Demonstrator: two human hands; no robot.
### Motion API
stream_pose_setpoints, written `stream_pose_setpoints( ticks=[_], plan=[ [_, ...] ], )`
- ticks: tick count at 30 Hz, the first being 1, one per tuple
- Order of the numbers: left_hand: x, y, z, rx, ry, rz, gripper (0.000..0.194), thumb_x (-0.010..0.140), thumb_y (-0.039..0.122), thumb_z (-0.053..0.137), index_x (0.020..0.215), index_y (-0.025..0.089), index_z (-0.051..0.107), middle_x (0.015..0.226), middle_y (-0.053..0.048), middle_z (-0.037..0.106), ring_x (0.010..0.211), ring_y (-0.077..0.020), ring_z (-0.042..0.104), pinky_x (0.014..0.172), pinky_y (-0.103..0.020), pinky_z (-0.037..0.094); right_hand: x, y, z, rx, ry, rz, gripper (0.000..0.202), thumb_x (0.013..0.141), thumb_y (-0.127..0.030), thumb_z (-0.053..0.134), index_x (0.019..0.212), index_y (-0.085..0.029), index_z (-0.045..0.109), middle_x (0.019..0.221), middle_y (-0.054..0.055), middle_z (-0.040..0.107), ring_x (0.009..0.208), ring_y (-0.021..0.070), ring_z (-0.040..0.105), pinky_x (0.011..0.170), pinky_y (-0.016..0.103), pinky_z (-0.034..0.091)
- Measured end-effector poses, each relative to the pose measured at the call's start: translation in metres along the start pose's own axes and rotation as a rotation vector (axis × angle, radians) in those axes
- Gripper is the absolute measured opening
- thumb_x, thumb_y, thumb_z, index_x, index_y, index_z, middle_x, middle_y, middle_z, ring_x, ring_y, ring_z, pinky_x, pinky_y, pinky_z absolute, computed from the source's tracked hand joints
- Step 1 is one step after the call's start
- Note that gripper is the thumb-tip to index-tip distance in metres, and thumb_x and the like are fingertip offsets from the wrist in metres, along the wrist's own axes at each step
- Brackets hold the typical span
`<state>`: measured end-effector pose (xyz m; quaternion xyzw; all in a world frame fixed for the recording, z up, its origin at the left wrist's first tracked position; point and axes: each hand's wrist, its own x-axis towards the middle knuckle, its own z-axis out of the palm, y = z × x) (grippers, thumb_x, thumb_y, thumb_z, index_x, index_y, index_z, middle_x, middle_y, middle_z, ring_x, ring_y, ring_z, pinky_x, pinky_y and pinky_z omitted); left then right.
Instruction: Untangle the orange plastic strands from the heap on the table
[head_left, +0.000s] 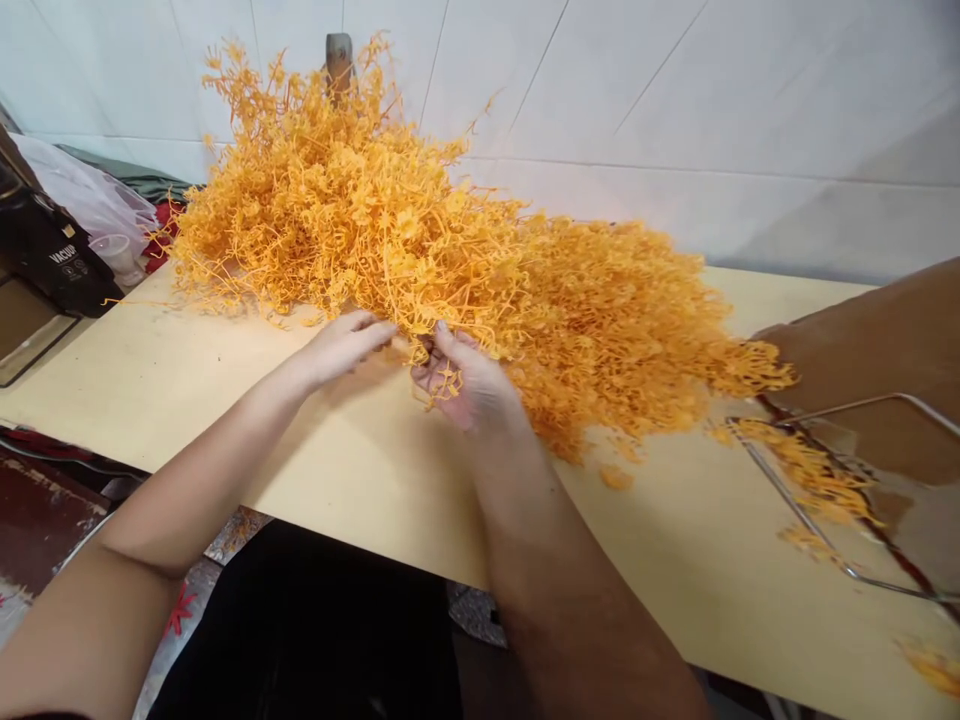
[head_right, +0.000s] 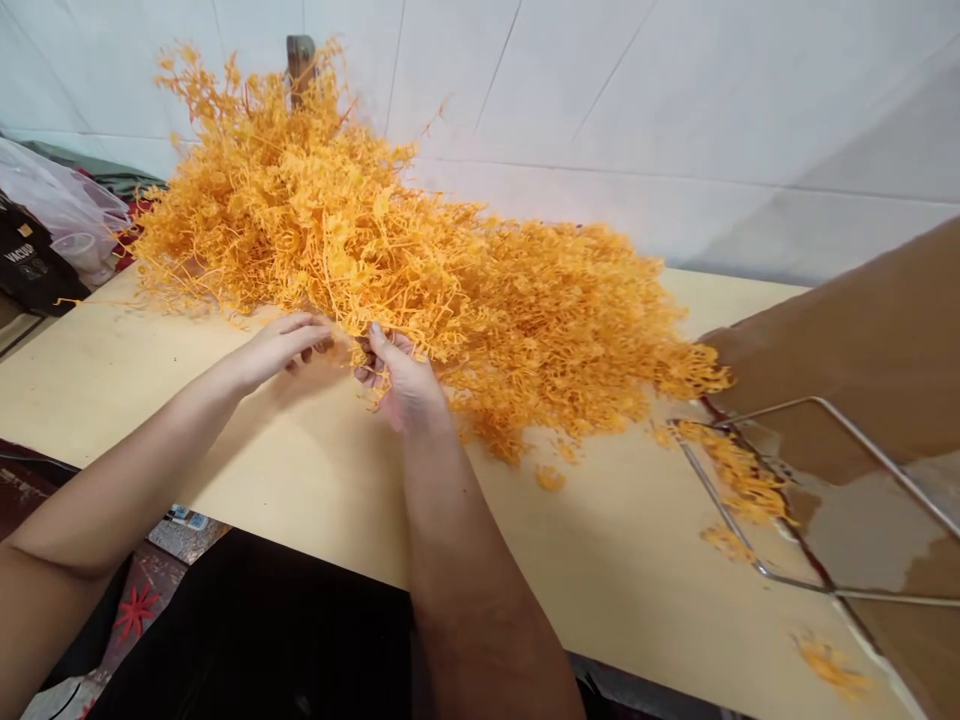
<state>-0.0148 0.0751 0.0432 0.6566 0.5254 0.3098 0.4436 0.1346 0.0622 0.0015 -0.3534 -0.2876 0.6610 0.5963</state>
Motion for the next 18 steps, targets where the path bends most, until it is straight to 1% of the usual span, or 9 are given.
stream_pose_setpoints(
  ticks=[2,4,6,9,12,15,16,18],
  plan=[
    [0.007,-0.005,0.011,0.066,0.022,0.080,0.035,0.071,0.049,0.055,0.069,0.014,0.050,0.065,0.000,0.050,0.059,-0.0076,0.041,0.050,-0.019,0.032,0.001,0.002,0.000,-0.027,-0.020,-0.008,0.035,0.048,-0.031,0.082,0.070,-0.019,0.057,0.071,-0.005,0.057,0.059,0.0046,0.048,0.049,0.017,0.041],
    [0.013,-0.011,0.021,0.077,0.074,0.148,0.040,0.070,0.053,0.056,0.068,0.014,0.050,0.065,0.000,0.051,0.061,-0.0080,0.043,0.055,-0.020,0.034,0.001,0.004,0.000,-0.073,-0.039,-0.019,0.035,0.046,-0.030,0.082,0.069,-0.019,0.057,0.074,-0.005,0.058,0.062,0.0052,0.049,0.050,0.017,0.042],
    [0.018,-0.018,0.027,0.042,0.094,0.194,0.038,0.074,0.051,0.055,0.072,0.013,0.053,0.069,-0.001,0.055,0.065,-0.0088,0.047,0.061,-0.020,0.037,0.002,0.007,0.002,-0.128,-0.059,-0.041,0.035,0.046,-0.030,0.081,0.070,-0.019,0.058,0.076,-0.004,0.058,0.063,0.0058,0.049,0.049,0.017,0.040],
    [0.020,-0.025,0.028,-0.003,0.073,0.227,0.030,0.078,0.042,0.053,0.079,0.012,0.055,0.073,-0.001,0.059,0.069,-0.0092,0.050,0.067,-0.021,0.040,0.002,0.011,0.004,-0.187,-0.059,-0.058,0.036,0.047,-0.031,0.080,0.075,-0.020,0.059,0.077,-0.004,0.059,0.062,0.0061,0.049,0.047,0.018,0.038],
    [0.019,-0.027,0.024,-0.033,0.011,0.256,0.022,0.080,0.033,0.052,0.080,0.011,0.055,0.072,-0.001,0.058,0.067,-0.0087,0.051,0.067,-0.021,0.040,0.002,0.012,0.004,-0.184,-0.008,-0.049,0.037,0.049,-0.034,0.079,0.076,-0.020,0.058,0.075,-0.004,0.059,0.058,0.0056,0.049,0.046,0.018,0.039],
    [0.015,-0.029,0.021,-0.057,-0.123,0.281,0.015,0.082,0.024,0.047,0.079,0.011,0.055,0.072,-0.001,0.057,0.066,-0.0081,0.050,0.066,-0.021,0.040,0.002,0.012,0.004,-0.197,0.033,-0.049,0.036,0.054,-0.043,0.076,0.076,-0.021,0.058,0.073,-0.003,0.061,0.059,0.0076,0.052,0.046,0.019,0.038],
    [0.014,-0.030,0.021,-0.047,-0.161,0.287,0.015,0.082,0.022,0.046,0.078,0.011,0.054,0.072,-0.001,0.057,0.066,-0.0082,0.050,0.067,-0.022,0.041,0.002,0.012,0.003,-0.216,0.020,-0.055,0.036,0.055,-0.045,0.075,0.076,-0.021,0.058,0.073,-0.002,0.061,0.061,0.0089,0.054,0.046,0.020,0.038],
    [0.010,-0.032,0.023,0.012,-0.196,0.307,0.014,0.082,0.020,0.045,0.076,0.011,0.054,0.073,-0.001,0.057,0.068,-0.0089,0.051,0.069,-0.023,0.041,0.000,0.012,0.002,-0.258,-0.036,-0.076,0.035,0.056,-0.045,0.074,0.076,-0.021,0.058,0.074,-0.001,0.062,0.066,0.0112,0.057,0.048,0.022,0.039]
  ],
)
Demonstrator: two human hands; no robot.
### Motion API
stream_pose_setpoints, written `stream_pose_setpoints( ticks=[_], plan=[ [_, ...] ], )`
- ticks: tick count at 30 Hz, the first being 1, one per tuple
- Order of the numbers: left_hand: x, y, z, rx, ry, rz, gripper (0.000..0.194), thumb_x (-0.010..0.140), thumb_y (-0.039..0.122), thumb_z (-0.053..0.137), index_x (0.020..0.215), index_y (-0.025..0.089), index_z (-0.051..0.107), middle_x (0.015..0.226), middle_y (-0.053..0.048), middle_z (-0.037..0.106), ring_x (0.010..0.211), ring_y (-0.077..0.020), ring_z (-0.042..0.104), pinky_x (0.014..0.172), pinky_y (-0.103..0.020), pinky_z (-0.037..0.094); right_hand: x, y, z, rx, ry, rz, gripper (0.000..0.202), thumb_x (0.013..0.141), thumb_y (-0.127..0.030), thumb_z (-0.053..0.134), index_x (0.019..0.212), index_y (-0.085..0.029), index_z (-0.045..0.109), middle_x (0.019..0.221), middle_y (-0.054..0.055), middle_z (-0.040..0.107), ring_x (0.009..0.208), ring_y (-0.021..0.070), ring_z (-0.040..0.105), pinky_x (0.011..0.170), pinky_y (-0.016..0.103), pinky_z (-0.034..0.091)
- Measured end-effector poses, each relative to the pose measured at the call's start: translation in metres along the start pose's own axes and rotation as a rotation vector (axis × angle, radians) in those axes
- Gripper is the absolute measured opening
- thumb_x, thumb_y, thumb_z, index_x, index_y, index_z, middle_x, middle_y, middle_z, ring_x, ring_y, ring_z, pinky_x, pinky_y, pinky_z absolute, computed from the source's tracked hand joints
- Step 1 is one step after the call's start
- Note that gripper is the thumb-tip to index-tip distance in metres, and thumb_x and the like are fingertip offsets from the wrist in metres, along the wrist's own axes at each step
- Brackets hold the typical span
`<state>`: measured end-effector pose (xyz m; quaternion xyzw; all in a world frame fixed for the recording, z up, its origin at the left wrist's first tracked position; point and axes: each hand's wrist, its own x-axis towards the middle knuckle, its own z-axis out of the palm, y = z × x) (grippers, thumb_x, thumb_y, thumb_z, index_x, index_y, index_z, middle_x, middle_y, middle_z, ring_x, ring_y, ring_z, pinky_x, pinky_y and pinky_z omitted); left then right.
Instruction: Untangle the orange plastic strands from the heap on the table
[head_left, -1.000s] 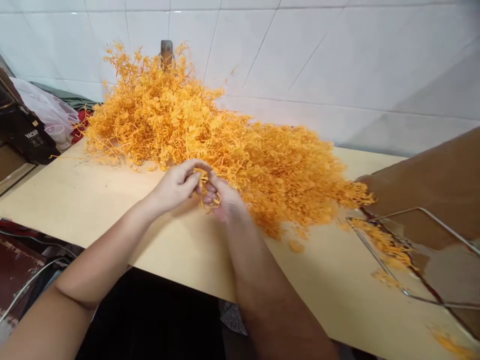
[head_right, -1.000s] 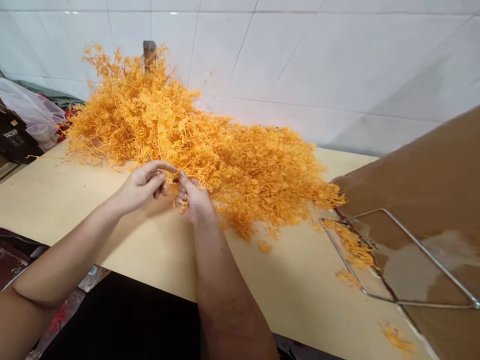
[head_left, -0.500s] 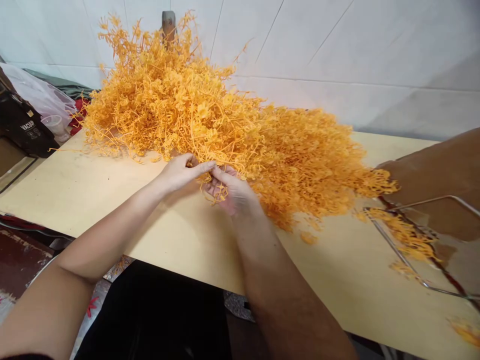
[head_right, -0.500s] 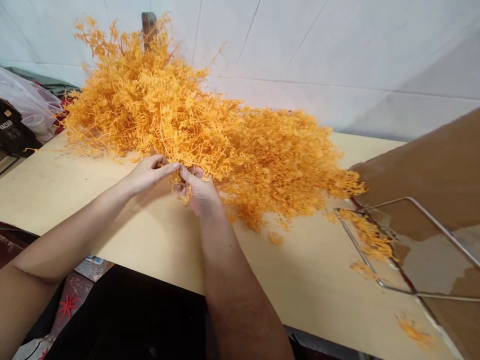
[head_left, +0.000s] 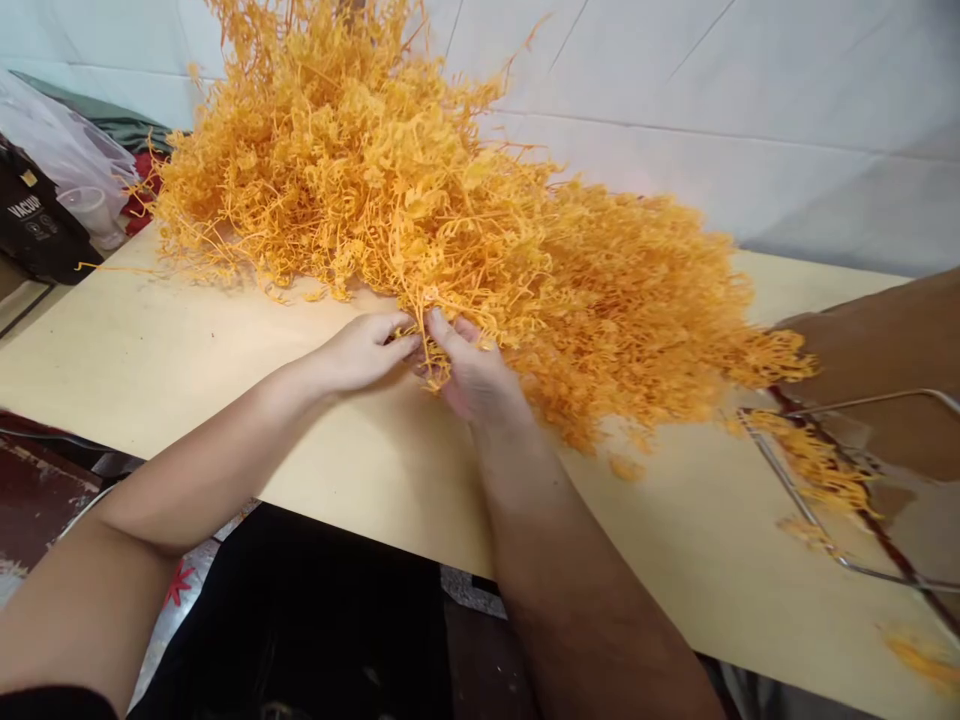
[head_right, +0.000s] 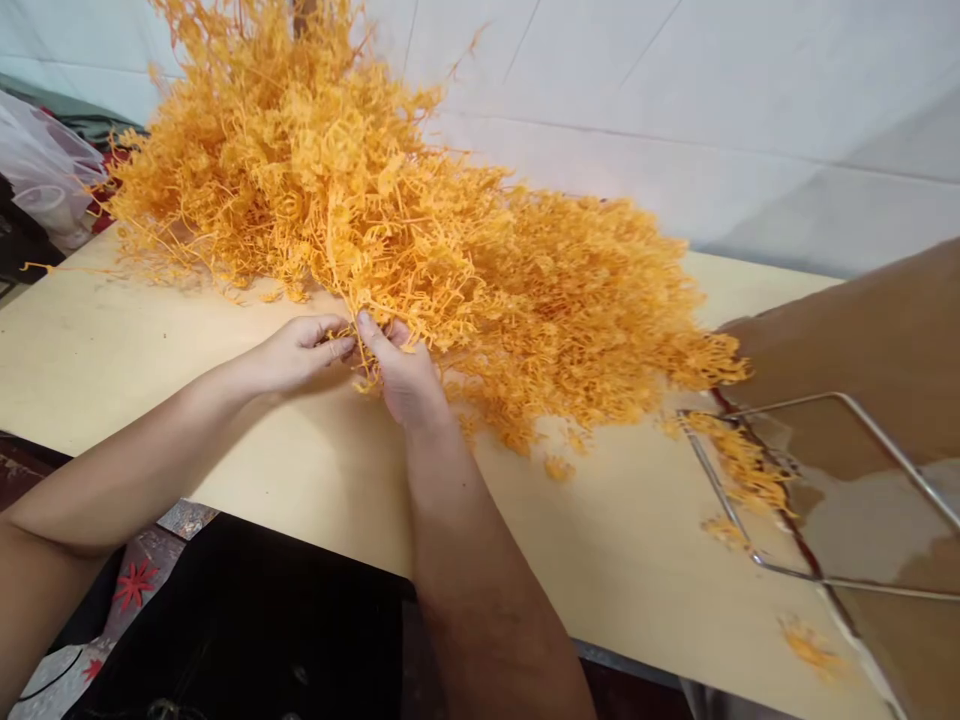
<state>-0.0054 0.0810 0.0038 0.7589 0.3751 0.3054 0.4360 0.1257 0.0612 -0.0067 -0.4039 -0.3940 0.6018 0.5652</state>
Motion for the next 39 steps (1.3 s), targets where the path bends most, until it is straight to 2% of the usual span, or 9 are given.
stream_pose_setpoints(
  ticks=[4,12,17,23,27,32,34,37,39],
  plan=[
    [-0.007,0.002,0.005,0.180,-0.033,0.041,0.018,0.083,0.024,0.044,0.079,0.013,0.058,0.076,-0.001,0.060,0.071,-0.0102,0.053,0.071,-0.024,0.041,-0.002,0.002,-0.003,-0.078,-0.064,-0.007,0.032,0.056,-0.043,0.075,0.068,-0.019,0.057,0.062,-0.002,0.058,0.056,0.0105,0.054,0.048,0.024,0.041],
    [-0.017,0.025,0.006,0.432,-0.105,-0.033,0.029,0.084,0.028,0.041,0.061,0.015,0.054,0.053,0.002,0.049,0.055,-0.0093,0.042,0.062,-0.023,0.033,0.002,0.009,-0.002,-0.067,0.080,-0.072,0.025,0.054,-0.032,0.075,0.065,-0.019,0.058,0.059,-0.002,0.058,0.059,0.0130,0.056,0.055,0.028,0.045],
    [-0.020,0.029,0.002,0.306,-0.116,-0.090,0.032,0.083,0.027,0.044,0.053,0.016,0.048,0.048,0.003,0.043,0.049,-0.0078,0.038,0.057,-0.022,0.030,0.000,0.011,0.001,-0.033,0.095,-0.031,0.021,0.055,-0.030,0.073,0.063,-0.019,0.057,0.064,-0.001,0.061,0.068,0.0152,0.059,0.064,0.030,0.050],
    [-0.022,0.035,-0.005,-0.006,-0.221,-0.247,0.031,0.084,0.023,0.042,0.056,0.013,0.051,0.046,0.003,0.042,0.042,-0.0047,0.033,0.050,-0.021,0.028,0.003,0.012,0.005,0.027,0.137,-0.024,0.018,0.055,-0.024,0.071,0.065,-0.019,0.058,0.068,-0.002,0.061,0.071,0.0141,0.060,0.068,0.029,0.051],
    [-0.021,0.042,-0.006,-0.079,-0.214,-0.357,0.031,0.083,0.016,0.043,0.053,0.011,0.051,0.044,0.003,0.042,0.041,-0.0035,0.034,0.046,-0.019,0.027,0.005,0.014,0.008,0.018,0.179,-0.028,0.015,0.057,-0.023,0.069,0.066,-0.019,0.057,0.067,-0.003,0.061,0.069,0.0130,0.060,0.069,0.029,0.051],
    [-0.023,0.041,-0.005,-0.152,-0.181,-0.374,0.034,0.083,0.013,0.043,0.051,0.011,0.050,0.041,0.004,0.041,0.038,-0.0023,0.033,0.044,-0.018,0.026,0.010,0.017,0.010,0.033,0.220,-0.027,0.015,0.057,-0.022,0.068,0.065,-0.019,0.056,0.068,-0.002,0.062,0.071,0.0127,0.060,0.068,0.027,0.051],
    [-0.031,0.040,-0.005,-0.197,-0.226,-0.388,0.032,0.083,0.017,0.046,0.052,0.011,0.051,0.042,0.003,0.044,0.038,-0.0026,0.035,0.044,-0.018,0.028,0.015,0.017,0.005,0.049,0.261,-0.031,0.018,0.057,-0.023,0.068,0.068,-0.020,0.054,0.070,-0.003,0.062,0.072,0.0117,0.060,0.064,0.024,0.050],
    [-0.050,0.037,-0.005,-0.258,-0.398,-0.393,0.029,0.081,0.027,0.052,0.057,0.010,0.057,0.050,-0.001,0.054,0.044,-0.0045,0.044,0.047,-0.019,0.034,0.021,0.014,-0.006,0.067,0.318,-0.009,0.026,0.057,-0.028,0.069,0.076,-0.022,0.053,0.073,-0.005,0.060,0.064,0.0089,0.057,0.048,0.020,0.042],
    [-0.061,0.035,-0.007,-0.251,-0.408,-0.409,0.026,0.080,0.030,0.054,0.065,0.010,0.061,0.058,-0.003,0.059,0.050,-0.0057,0.049,0.050,-0.018,0.037,0.021,0.011,-0.012,0.091,0.296,0.003,0.031,0.056,-0.032,0.071,0.078,-0.023,0.052,0.072,-0.006,0.058,0.057,0.0068,0.053,0.041,0.018,0.034]
  ],
)
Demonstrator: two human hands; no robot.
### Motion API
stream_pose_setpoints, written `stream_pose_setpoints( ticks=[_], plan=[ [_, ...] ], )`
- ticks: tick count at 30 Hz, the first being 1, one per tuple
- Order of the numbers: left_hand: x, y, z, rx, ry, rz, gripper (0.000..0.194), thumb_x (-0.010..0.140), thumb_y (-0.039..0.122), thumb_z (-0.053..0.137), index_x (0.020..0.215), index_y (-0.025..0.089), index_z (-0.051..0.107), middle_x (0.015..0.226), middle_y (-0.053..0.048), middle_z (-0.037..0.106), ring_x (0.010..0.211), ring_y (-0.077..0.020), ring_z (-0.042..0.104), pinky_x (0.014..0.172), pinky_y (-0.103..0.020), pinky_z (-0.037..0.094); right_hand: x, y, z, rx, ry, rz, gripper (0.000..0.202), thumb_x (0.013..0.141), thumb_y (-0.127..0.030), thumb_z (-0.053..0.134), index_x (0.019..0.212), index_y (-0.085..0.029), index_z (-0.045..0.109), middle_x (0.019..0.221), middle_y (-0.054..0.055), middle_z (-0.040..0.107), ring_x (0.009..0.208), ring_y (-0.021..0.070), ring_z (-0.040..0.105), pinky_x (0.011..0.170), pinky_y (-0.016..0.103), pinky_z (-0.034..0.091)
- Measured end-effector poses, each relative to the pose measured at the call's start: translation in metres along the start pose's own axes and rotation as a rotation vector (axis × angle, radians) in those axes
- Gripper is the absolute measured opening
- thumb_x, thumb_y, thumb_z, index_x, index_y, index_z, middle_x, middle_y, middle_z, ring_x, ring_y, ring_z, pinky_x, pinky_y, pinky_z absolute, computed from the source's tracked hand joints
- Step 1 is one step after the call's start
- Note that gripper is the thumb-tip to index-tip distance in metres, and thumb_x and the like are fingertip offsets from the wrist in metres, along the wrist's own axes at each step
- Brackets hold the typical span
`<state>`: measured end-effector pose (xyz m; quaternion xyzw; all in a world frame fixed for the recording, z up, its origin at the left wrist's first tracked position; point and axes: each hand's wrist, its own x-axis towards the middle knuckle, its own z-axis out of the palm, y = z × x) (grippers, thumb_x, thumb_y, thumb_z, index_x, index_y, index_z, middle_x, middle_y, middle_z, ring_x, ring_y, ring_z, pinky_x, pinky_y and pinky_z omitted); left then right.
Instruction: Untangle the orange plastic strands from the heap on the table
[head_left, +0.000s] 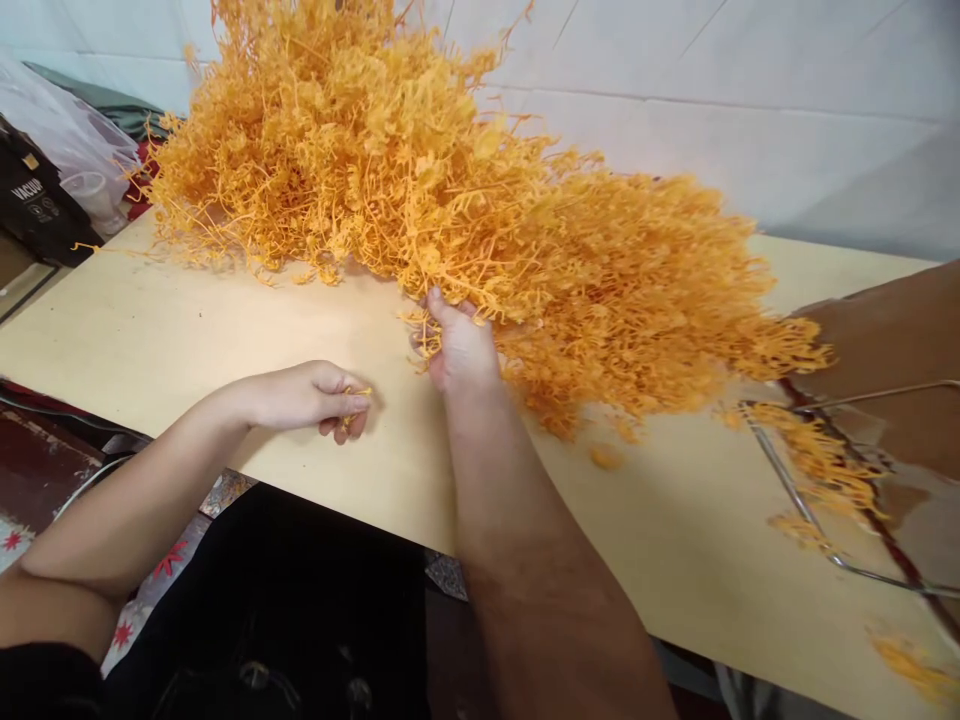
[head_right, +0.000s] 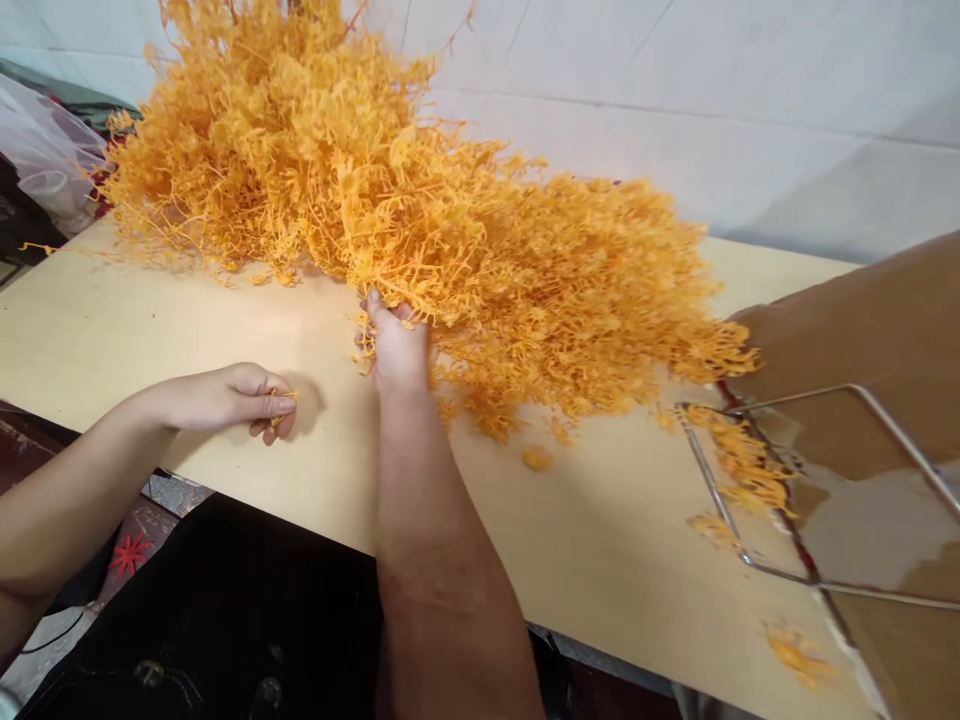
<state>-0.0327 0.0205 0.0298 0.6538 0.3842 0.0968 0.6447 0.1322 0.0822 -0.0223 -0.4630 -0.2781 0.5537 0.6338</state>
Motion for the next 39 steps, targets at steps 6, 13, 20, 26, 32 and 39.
stream_pose_setpoints(
  ticks=[6,13,20,26,32,39],
  plan=[
    [0.006,0.002,-0.007,-0.105,0.232,0.025,0.027,0.083,0.017,0.045,0.106,0.010,0.058,0.085,-0.008,0.067,0.058,-0.0044,0.052,0.053,-0.017,0.036,-0.016,-0.006,0.002,0.035,-0.220,0.090,0.040,0.054,-0.046,0.075,0.075,-0.021,0.052,0.063,-0.007,0.054,0.048,0.0043,0.045,0.041,0.018,0.034],
    [0.049,0.011,-0.002,-0.274,0.393,0.161,0.016,0.083,0.005,0.044,0.069,0.011,0.049,0.047,0.008,0.044,0.043,-0.0011,0.038,0.051,-0.017,0.033,-0.024,-0.009,0.009,-0.064,-0.363,0.086,0.051,0.067,-0.071,0.053,0.074,-0.020,0.057,0.071,0.002,0.062,0.077,0.0155,0.061,0.057,0.026,0.048],
    [0.064,-0.007,-0.005,-0.503,0.371,0.264,0.012,0.073,0.010,0.063,0.080,0.010,0.053,0.067,0.003,0.059,0.062,-0.0033,0.055,0.068,-0.019,0.043,-0.024,-0.007,0.016,-0.111,-0.365,0.122,0.055,0.072,-0.074,0.042,0.072,-0.022,0.061,0.067,0.002,0.061,0.082,0.0170,0.061,0.063,0.029,0.050],
    [0.061,-0.004,0.000,-0.541,0.404,0.290,0.012,0.073,0.007,0.061,0.076,0.011,0.050,0.062,0.006,0.055,0.056,-0.0025,0.052,0.067,-0.021,0.043,-0.027,-0.009,0.013,-0.075,-0.406,0.154,0.058,0.077,-0.072,0.033,0.078,-0.021,0.061,0.073,0.003,0.063,0.078,0.0155,0.061,0.059,0.028,0.048],
    [0.053,0.004,0.000,-0.538,0.423,0.279,0.011,0.077,0.010,0.051,0.069,0.014,0.045,0.045,0.008,0.039,0.040,-0.0008,0.032,0.044,-0.017,0.025,-0.028,-0.009,0.008,-0.078,-0.450,0.130,0.053,0.083,-0.065,0.031,0.079,-0.022,0.061,0.074,0.003,0.063,0.074,0.0124,0.060,0.059,0.026,0.045],
    [0.051,-0.005,-0.018,-0.634,0.566,0.270,0.013,0.072,0.017,0.048,0.061,0.015,0.040,0.050,0.005,0.036,0.041,-0.0023,0.028,0.041,-0.020,0.018,-0.029,-0.008,0.002,-0.003,-0.366,0.092,0.032,0.059,-0.041,0.076,0.068,-0.021,0.053,0.064,-0.005,0.051,0.053,0.0052,0.045,0.051,0.021,0.039]
  ],
)
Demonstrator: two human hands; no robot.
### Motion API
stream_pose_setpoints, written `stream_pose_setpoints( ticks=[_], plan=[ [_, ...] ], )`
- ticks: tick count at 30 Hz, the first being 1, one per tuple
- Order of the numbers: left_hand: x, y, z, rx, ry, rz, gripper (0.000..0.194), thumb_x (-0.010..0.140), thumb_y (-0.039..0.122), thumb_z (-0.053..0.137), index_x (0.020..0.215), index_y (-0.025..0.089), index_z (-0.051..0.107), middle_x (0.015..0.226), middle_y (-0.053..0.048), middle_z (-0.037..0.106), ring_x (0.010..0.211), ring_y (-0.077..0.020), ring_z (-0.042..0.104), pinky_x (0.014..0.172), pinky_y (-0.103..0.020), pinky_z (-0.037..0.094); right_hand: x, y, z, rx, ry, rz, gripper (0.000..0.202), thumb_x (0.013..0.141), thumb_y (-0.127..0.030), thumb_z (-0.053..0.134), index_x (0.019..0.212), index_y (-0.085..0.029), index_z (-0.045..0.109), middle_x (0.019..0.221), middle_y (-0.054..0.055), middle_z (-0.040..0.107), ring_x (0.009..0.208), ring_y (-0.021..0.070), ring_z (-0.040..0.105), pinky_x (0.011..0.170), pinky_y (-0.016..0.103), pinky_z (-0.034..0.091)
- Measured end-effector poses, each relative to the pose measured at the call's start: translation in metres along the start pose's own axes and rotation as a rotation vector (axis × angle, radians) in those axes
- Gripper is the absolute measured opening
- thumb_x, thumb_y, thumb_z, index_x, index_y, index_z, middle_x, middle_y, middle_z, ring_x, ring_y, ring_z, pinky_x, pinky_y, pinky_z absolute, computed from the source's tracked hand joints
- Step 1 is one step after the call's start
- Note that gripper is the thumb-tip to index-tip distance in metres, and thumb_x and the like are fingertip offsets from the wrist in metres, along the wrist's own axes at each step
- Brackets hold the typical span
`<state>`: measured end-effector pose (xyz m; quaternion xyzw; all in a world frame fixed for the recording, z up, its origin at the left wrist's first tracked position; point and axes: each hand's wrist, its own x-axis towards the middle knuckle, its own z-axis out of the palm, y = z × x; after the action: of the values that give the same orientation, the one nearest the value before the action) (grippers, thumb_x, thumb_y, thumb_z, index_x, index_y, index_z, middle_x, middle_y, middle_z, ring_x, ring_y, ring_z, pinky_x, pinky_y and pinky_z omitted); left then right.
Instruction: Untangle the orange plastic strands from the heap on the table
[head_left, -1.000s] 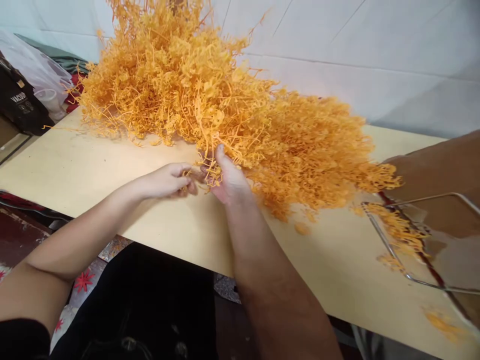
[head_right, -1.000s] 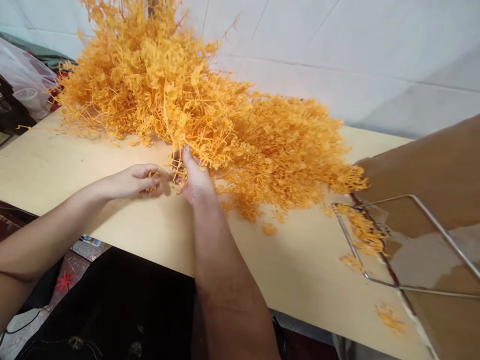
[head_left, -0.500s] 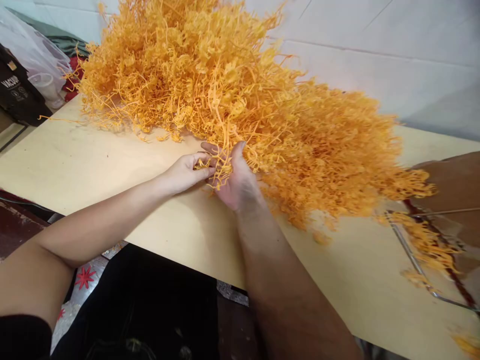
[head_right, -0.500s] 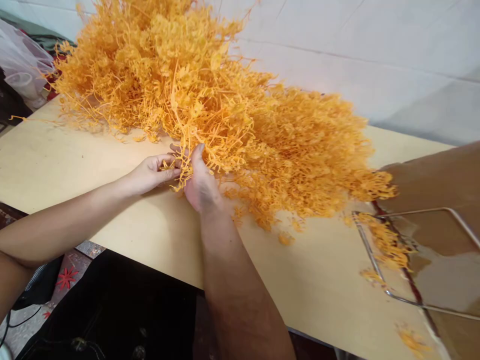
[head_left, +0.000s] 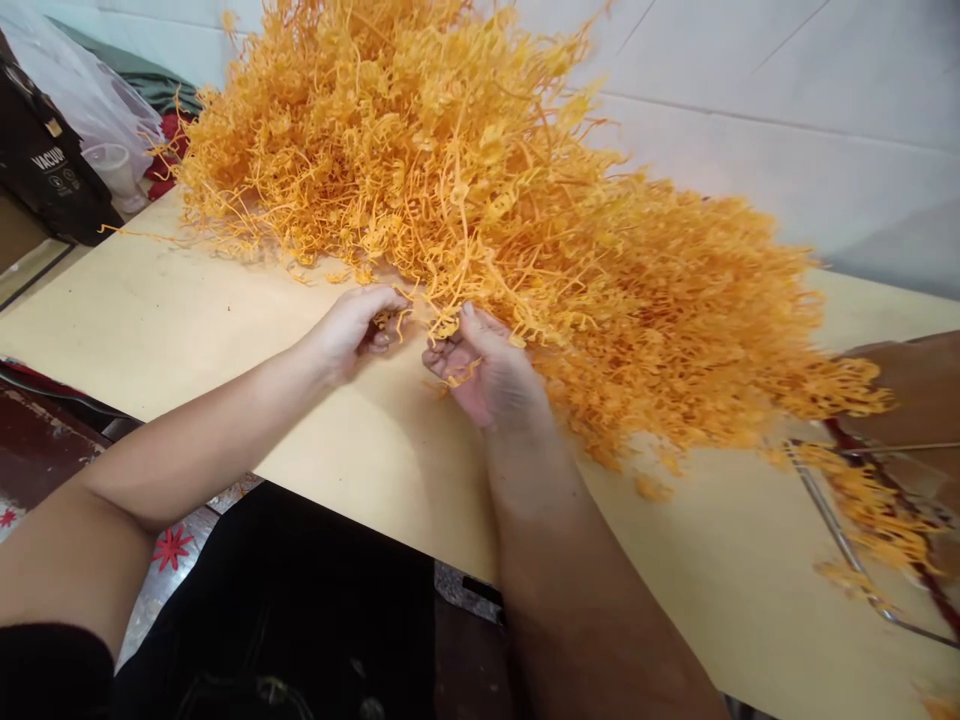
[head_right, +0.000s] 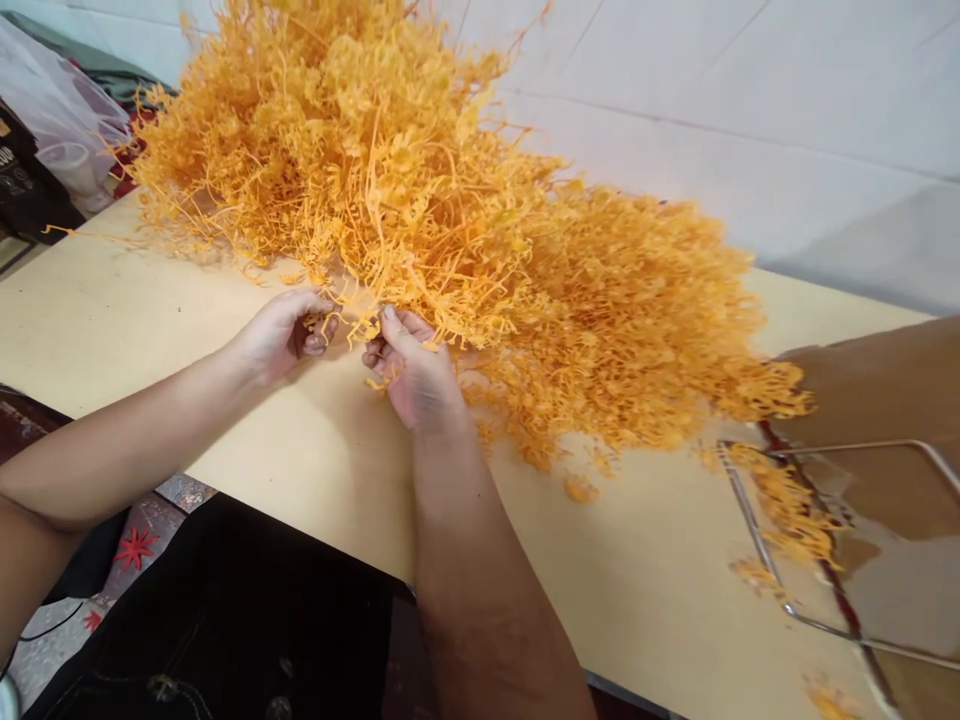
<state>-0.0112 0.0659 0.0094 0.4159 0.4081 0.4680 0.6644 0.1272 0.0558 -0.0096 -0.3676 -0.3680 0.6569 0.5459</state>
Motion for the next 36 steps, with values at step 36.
stream_pose_setpoints(
  ticks=[36],
  plan=[
    [-0.006,-0.017,-0.002,0.670,-0.251,0.176,0.014,0.077,0.018,0.047,0.080,0.010,0.059,0.078,-0.002,0.062,0.070,-0.0084,0.056,0.072,-0.022,0.045,-0.006,-0.002,0.008,-0.150,-0.011,-0.082,0.023,0.064,-0.039,0.064,0.069,-0.020,0.052,0.063,-0.002,0.049,0.054,0.0076,0.043,0.047,0.022,0.034]
  ],
)
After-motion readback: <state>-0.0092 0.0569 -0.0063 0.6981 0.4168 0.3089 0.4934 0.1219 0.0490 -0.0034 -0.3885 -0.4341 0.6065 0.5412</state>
